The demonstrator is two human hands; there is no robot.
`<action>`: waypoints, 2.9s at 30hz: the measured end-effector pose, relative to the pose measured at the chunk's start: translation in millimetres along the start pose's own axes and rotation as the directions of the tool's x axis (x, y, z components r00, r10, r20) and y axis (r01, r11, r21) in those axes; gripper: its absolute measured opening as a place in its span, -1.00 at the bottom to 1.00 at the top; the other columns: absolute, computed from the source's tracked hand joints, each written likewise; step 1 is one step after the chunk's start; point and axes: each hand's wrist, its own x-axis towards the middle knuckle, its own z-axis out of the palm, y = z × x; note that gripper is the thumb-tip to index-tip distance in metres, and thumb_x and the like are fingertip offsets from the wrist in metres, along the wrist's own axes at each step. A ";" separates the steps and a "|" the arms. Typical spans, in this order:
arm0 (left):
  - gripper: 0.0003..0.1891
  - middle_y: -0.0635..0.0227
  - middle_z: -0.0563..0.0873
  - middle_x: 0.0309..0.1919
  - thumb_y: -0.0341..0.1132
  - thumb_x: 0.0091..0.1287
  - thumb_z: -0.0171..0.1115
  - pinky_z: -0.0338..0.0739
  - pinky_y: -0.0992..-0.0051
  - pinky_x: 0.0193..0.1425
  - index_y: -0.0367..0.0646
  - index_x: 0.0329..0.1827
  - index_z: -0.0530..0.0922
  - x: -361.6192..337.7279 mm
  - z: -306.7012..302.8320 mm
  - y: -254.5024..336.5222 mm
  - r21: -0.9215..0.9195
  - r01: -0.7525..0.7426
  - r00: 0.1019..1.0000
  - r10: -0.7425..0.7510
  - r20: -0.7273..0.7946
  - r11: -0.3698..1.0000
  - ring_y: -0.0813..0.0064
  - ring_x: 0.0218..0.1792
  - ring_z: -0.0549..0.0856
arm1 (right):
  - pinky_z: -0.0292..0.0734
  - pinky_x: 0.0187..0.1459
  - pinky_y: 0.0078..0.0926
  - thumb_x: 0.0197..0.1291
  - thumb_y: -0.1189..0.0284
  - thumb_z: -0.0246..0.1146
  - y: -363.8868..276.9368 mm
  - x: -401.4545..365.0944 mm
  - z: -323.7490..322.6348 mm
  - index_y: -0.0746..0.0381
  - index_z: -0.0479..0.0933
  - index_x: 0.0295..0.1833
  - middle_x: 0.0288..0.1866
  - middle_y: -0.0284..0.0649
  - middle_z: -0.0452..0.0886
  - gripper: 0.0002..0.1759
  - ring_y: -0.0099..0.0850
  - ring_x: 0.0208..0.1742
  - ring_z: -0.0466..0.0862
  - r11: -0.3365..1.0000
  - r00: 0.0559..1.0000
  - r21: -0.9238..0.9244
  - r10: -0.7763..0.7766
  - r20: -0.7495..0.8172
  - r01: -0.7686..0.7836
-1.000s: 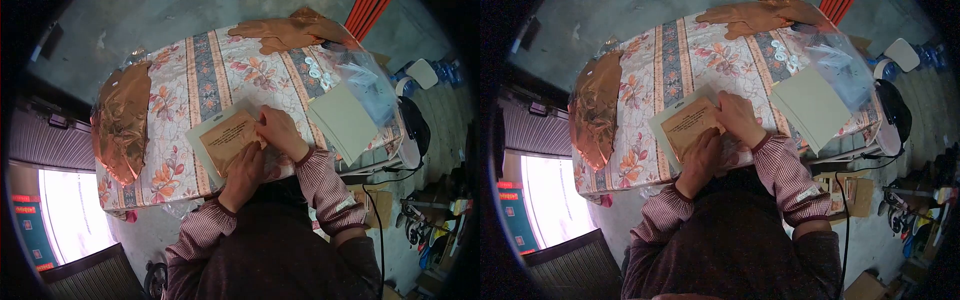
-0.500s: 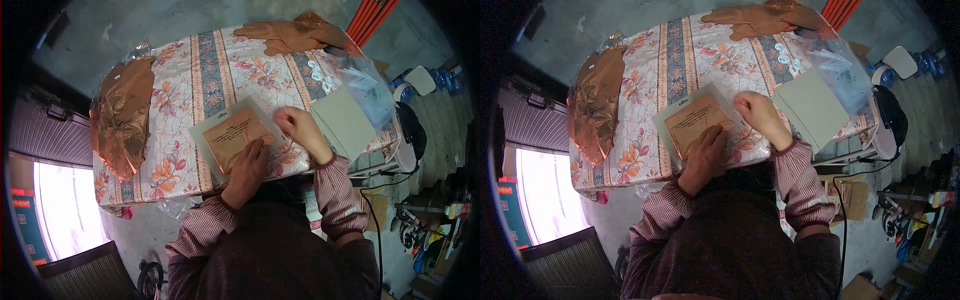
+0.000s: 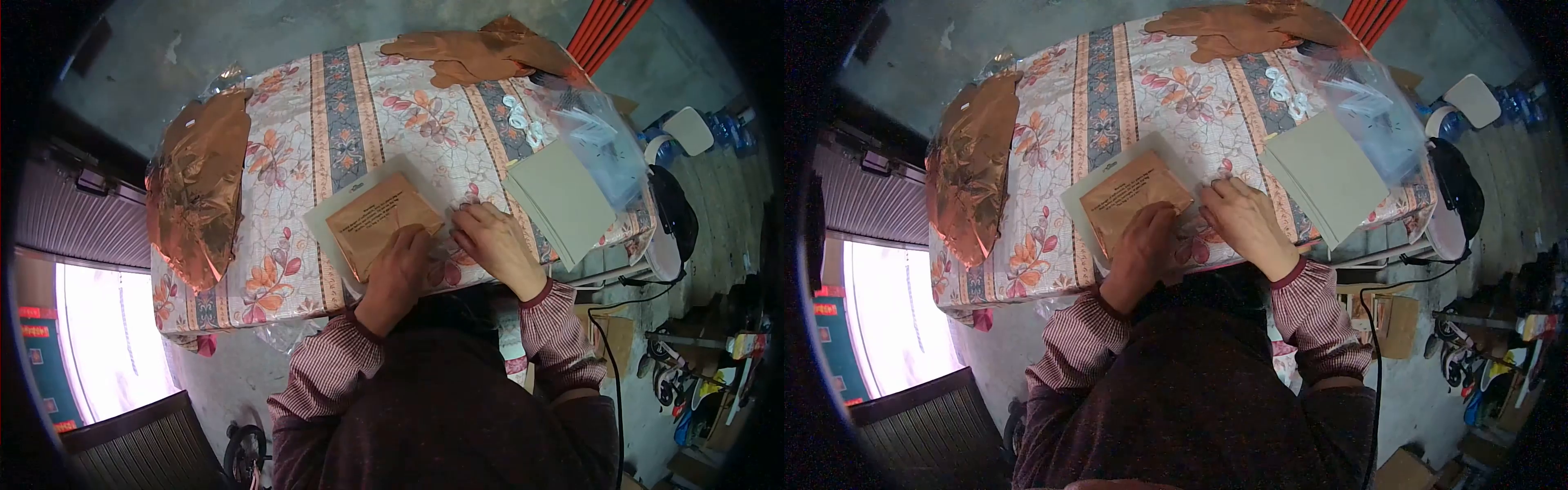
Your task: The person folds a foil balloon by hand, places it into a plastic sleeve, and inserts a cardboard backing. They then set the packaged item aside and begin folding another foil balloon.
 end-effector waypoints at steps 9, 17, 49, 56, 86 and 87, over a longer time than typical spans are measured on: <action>-0.77 0.03 0.62 -0.12 -0.56 0.14 0.20 0.57 0.27 -0.06 -0.33 -0.13 0.48 4.1 -3.0 -0.7 -0.084 -0.007 0.997 0.001 -0.071 0.996 0.01 -0.14 0.64 | 0.51 -0.17 -0.26 0.07 0.45 0.28 5.5 1.4 -0.2 0.25 0.55 -0.15 -0.23 -0.15 0.60 -0.80 -0.17 -0.17 0.58 0.997 1.000 0.081 -0.001 -0.011 0.002; -0.71 0.04 0.61 -0.09 -0.55 0.09 0.23 0.56 0.27 -0.02 -0.31 -0.08 0.48 3.7 -4.1 1.5 -0.072 -0.038 0.998 0.034 -0.060 0.997 0.03 -0.06 0.62 | 0.52 -0.23 -0.29 0.03 0.49 0.27 -0.5 6.5 11.0 0.25 0.49 -0.24 -0.27 -0.19 0.53 -0.84 -0.20 -0.21 0.57 0.999 0.990 0.008 -0.040 -0.136 0.041; -0.09 -0.07 0.13 0.44 0.05 0.02 0.43 0.01 0.08 0.48 -0.13 0.42 0.25 -13.3 -56.7 -34.2 0.363 0.103 0.958 -0.190 0.213 0.926 -0.10 0.46 0.07 | 0.20 0.36 -0.22 0.24 0.57 0.08 17.6 12.1 26.6 0.22 0.34 0.31 0.34 -0.09 0.38 -0.51 -0.25 0.38 0.36 0.944 0.983 0.322 -0.117 0.143 0.065; -0.06 0.01 0.13 0.46 -0.04 -0.07 0.50 0.01 0.09 0.49 -0.08 0.42 0.28 -7.5 -68.6 -46.2 0.281 0.037 0.960 -0.112 0.258 0.959 -0.06 0.47 0.07 | 0.48 0.09 -0.45 0.27 0.62 0.09 14.1 -12.7 -8.4 0.25 0.45 0.22 0.19 -0.14 0.53 -0.61 -0.31 0.14 0.58 0.711 0.981 0.677 0.121 0.152 -0.192; -0.86 0.12 0.62 0.01 -0.59 0.27 0.17 0.51 0.37 0.12 -0.31 -0.14 0.62 -86.3 -41.0 5.4 -0.135 0.287 0.933 -0.308 -0.184 0.948 0.26 0.01 0.65 | 0.36 0.11 -0.33 -0.01 0.56 0.35 -10.9 -42.2 11.7 0.31 0.50 -0.34 -0.12 -0.21 0.64 -0.85 -0.25 0.06 0.57 0.910 0.964 0.375 0.236 -0.124 -0.175; -0.86 0.13 0.61 0.02 -0.60 0.25 0.18 0.50 0.37 0.12 -0.32 -0.15 0.61 -84.9 -41.0 7.2 -0.149 0.316 0.921 -0.341 -0.188 0.937 0.27 0.01 0.65 | 0.35 0.05 -0.35 -0.02 0.56 0.35 -12.8 -41.1 14.3 0.30 0.48 -0.38 -0.18 -0.22 0.62 -0.85 -0.25 -0.02 0.57 0.900 0.949 0.384 0.279 -0.149 -0.204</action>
